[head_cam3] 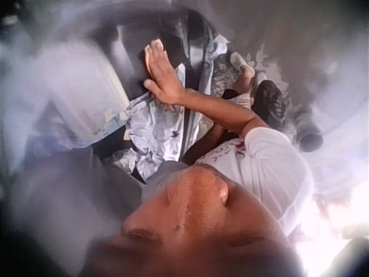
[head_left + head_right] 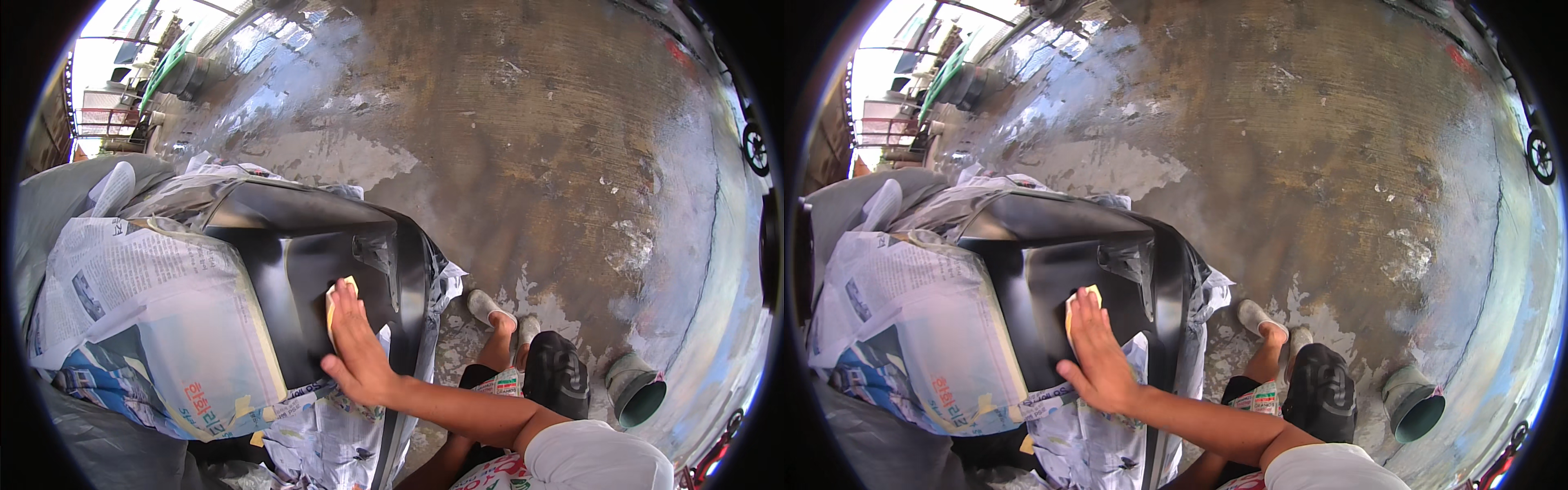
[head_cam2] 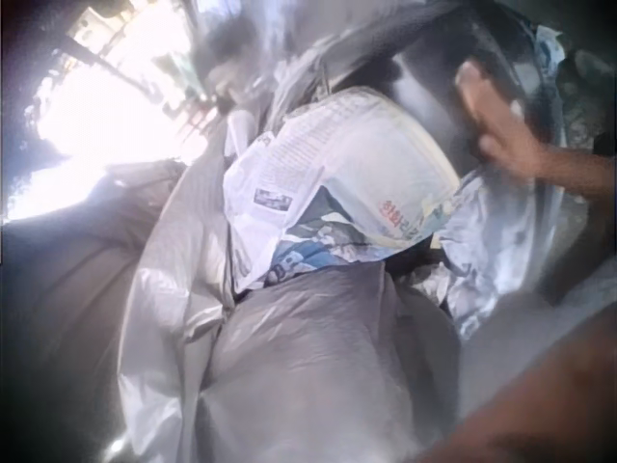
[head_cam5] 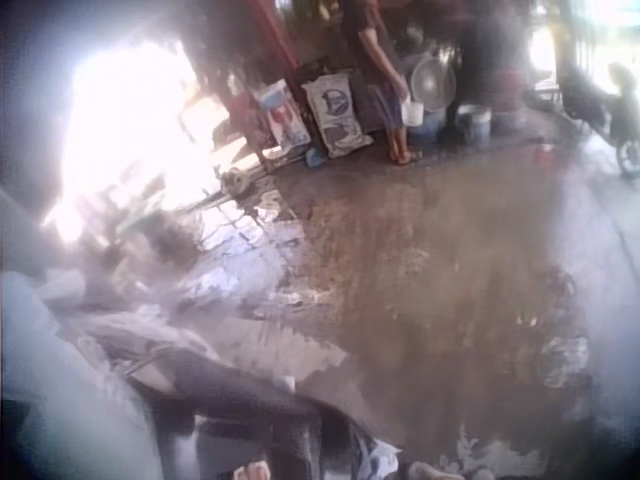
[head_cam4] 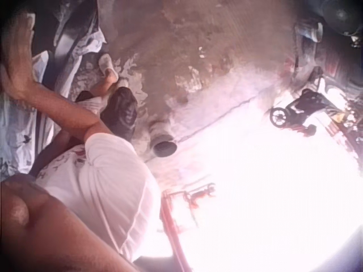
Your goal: The person wipes a masked car bumper with a sanding block, then walks to retrieve a spray gun. They spray black paint onto the bumper and lower front fascia, moving the gun in steady passes to cover the surface.
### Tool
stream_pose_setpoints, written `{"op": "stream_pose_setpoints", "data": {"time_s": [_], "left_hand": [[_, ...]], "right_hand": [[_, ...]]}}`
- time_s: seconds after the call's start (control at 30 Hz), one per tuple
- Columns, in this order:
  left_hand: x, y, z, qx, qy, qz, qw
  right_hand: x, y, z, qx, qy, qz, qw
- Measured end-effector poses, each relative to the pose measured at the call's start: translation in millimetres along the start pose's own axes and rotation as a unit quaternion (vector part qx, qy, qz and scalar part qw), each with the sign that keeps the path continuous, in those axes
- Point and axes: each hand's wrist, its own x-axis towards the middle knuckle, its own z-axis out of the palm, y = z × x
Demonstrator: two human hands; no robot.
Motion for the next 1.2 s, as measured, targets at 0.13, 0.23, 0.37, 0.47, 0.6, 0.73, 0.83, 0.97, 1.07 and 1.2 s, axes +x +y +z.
{"op": "stream_pose_setpoints", "data": {"time_s": [0.13, 0.23, 0.37, 0.47, 0.6, 0.73, 0.83, 0.97, 1.07, 1.2], "left_hand": [[-3.5, 30.0, 18.2, -0.009, 0.004, -0.004, 1.000], [-3.5, 60.8, 35.0, -0.015, 0.006, -0.013, 1.000], [0.8, 95.3, 52.1, -0.023, 0.002, -0.023, 0.999], [9.0, 110.8, 63.7, -0.027, -0.027, 0.022, 0.999], [27.8, 116.3, 86.3, -0.126, -0.009, -0.034, 0.991], [59.3, 183.8, 144.1, 0.023, -0.025, 0.020, 0.999], [78.2, 366.0, 146.1, 0.396, 0.125, 0.277, 0.866], [115.0, 567.2, 197.4, 0.752, 0.456, 0.042, 0.474], [113.7, 622.4, 239.9, 0.807, 0.445, -0.162, 0.354], [174.3, 579.2, 191.5, 0.847, 0.421, -0.080, 0.314]], "right_hand": [[73.4, -47.2, -13.2, -0.054, -0.111, -0.146, 0.982], [122.9, -29.3, -30.1, -0.129, -0.131, -0.192, 0.964], [125.3, 40.8, -58.2, -0.046, -0.078, -0.057, 0.994], [135.8, 108.0, -73.2, -0.074, -0.112, 0.071, 0.988], [171.4, 81.3, -73.5, -0.061, -0.267, 0.130, 0.953], [230.5, -0.7, -57.8, 0.016, -0.352, -0.093, 0.931], [273.5, 6.7, -24.2, 0.108, -0.393, -0.160, 0.899], [304.4, 94.0, 32.9, 0.058, -0.547, 0.026, 0.835], [330.9, 187.7, 62.3, 0.006, -0.500, 0.179, 0.847], [266.3, 272.6, 8.9, -0.088, -0.508, 0.316, 0.796]]}}
